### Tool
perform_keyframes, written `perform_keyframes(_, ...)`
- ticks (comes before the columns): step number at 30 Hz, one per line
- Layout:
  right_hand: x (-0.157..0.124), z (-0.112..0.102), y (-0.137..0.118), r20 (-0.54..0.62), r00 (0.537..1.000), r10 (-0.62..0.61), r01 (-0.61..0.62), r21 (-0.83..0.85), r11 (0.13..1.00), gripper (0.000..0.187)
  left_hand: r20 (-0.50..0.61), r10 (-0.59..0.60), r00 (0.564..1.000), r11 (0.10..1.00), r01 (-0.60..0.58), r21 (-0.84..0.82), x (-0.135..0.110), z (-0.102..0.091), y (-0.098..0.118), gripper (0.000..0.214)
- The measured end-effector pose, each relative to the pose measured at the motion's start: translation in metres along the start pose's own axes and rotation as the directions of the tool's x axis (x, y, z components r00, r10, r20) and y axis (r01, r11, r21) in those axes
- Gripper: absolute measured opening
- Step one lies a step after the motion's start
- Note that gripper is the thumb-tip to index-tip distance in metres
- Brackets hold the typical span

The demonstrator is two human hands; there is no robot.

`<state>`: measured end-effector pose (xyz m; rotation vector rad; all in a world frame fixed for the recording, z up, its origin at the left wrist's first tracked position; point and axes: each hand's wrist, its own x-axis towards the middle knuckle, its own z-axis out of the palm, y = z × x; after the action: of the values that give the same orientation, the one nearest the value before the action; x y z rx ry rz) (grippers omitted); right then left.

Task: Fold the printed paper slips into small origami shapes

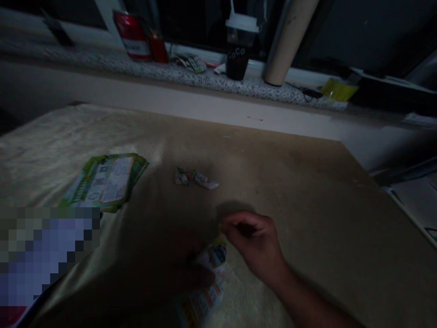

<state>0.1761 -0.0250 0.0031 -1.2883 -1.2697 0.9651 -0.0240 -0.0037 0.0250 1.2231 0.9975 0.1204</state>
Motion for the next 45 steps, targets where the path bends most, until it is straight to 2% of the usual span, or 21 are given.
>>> perform_keyframes(2, 0.005, -0.004, -0.001, -0.038, 0.999, 0.005, -0.003, 0.039, 0.999, 0.003, -0.023, 0.003, 1.0, 0.998, -0.004, -0.065, 0.001, 0.002, -0.001, 0.013)
perform_keyframes(4, 0.007, -0.006, -0.002, -0.013, 1.0, 0.018, -0.016, 0.11, 0.994, 0.005, -0.063, 0.057, 0.996, 0.985, -0.067, -0.162, 0.003, 0.0, -0.003, 0.016)
perform_keyframes(8, 0.0, -0.004, -0.002, 0.179, 0.983, 0.038, -0.073, 0.192, 0.979, 0.009, -0.196, 0.156, 0.968, 0.942, -0.206, -0.266, 0.009, -0.007, -0.009, 0.023)
perform_keyframes(11, -0.007, 0.0, 0.0, 0.267, 0.963, 0.033, -0.081, 0.172, 0.982, 0.003, -0.277, 0.184, 0.943, 0.94, -0.251, -0.232, 0.01, -0.008, -0.01, 0.024)
perform_keyframes(17, -0.01, 0.002, 0.003, 0.238, 0.971, 0.018, -0.033, 0.061, 0.998, 0.009, -0.348, 0.219, 0.912, 0.961, -0.264, -0.085, 0.007, -0.002, -0.007, 0.023)
perform_keyframes(23, -0.01, 0.002, -0.001, 0.194, 0.978, -0.079, 0.085, -0.022, 0.996, 0.013, -0.317, 0.318, 0.894, 0.94, -0.253, 0.231, 0.004, 0.004, -0.009, 0.019)
perform_keyframes(27, -0.009, -0.001, -0.003, 0.157, 0.979, -0.127, 0.139, -0.069, 0.988, 0.011, -0.254, 0.282, 0.925, 0.958, -0.26, 0.119, 0.006, 0.008, -0.012, 0.017)
perform_keyframes(31, -0.008, -0.002, -0.003, 0.145, 0.987, -0.061, 0.068, -0.042, 0.997, 0.008, -0.248, 0.281, 0.927, 0.959, -0.283, 0.031, 0.009, 0.008, -0.01, 0.024)
perform_keyframes(33, -0.008, 0.0, -0.001, 0.16, 0.987, 0.004, -0.006, 0.008, 1.0, 0.007, -0.306, 0.326, 0.895, 0.944, -0.325, 0.056, 0.009, 0.007, -0.011, 0.024)
perform_keyframes(37, -0.01, 0.003, 0.0, 0.201, 0.974, 0.1, -0.118, 0.08, 0.99, 0.01, -0.45, 0.437, 0.779, 0.9, -0.38, 0.216, 0.006, 0.006, -0.012, 0.023)
perform_keyframes(41, -0.011, 0.004, 0.0, 0.214, 0.968, 0.128, -0.154, 0.108, 0.982, 0.011, -0.485, 0.537, 0.69, 0.837, -0.366, 0.406, -0.002, 0.006, -0.01, 0.018)
perform_keyframes(43, -0.01, 0.004, 0.001, 0.228, 0.965, 0.128, -0.154, 0.1, 0.983, 0.01, -0.535, 0.541, 0.649, 0.838, -0.363, 0.407, -0.005, 0.005, -0.008, 0.016)
perform_keyframes(45, -0.009, 0.003, 0.003, 0.234, 0.967, 0.101, -0.122, 0.075, 0.99, 0.01, -0.62, 0.474, 0.625, 0.88, -0.365, 0.305, -0.007, 0.004, -0.006, 0.015)
